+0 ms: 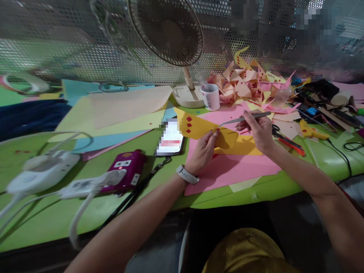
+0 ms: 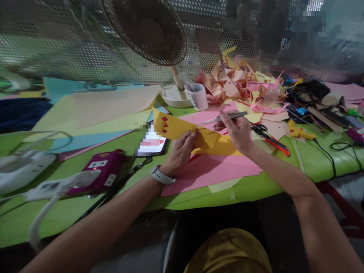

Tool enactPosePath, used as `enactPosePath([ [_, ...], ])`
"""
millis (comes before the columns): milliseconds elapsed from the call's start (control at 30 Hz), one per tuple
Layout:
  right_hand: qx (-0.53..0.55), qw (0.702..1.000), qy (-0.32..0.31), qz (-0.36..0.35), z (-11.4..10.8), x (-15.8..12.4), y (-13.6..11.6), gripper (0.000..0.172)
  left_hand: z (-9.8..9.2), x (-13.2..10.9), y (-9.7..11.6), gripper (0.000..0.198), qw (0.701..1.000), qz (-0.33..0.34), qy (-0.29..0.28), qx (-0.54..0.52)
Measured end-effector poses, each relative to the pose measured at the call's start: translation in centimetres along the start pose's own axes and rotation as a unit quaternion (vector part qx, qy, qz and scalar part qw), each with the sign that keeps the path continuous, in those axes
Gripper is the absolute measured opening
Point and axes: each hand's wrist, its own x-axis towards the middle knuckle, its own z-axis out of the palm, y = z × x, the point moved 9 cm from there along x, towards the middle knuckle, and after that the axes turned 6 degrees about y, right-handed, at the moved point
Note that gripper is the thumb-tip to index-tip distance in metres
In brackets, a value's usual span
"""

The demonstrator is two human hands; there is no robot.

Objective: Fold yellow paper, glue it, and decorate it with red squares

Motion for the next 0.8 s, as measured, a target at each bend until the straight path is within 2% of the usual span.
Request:
enactPosePath([
  [133, -0.017, 0.999, 0.021, -0.032, -0.9, 0.6, -0.3, 0.044, 0.2, 0.0, 0.0, 0.032, 1.000, 0.004, -0.005, -0.003],
  [333, -0.059, 0.990, -0.116, -0.050, 2.1, -0.5, 0.5, 0.040, 0.7, -0.5, 0.7, 0.032, 0.997, 0.032, -0.042, 0.051],
  [467, -0.089, 0.981, -0.164, -0.059, 3.3, -1.7, 1.1, 0.037, 1.2, -0.9, 1.2, 0.031, 0.995, 0.050, -0.068, 0.059],
  [800, -0.087, 0.980, -0.179, -0.011, 3.3, -1.5, 2.4, 0.029, 1.5, -1.1, 1.4, 0.031, 0.993, 0.057, -0.082, 0.070],
])
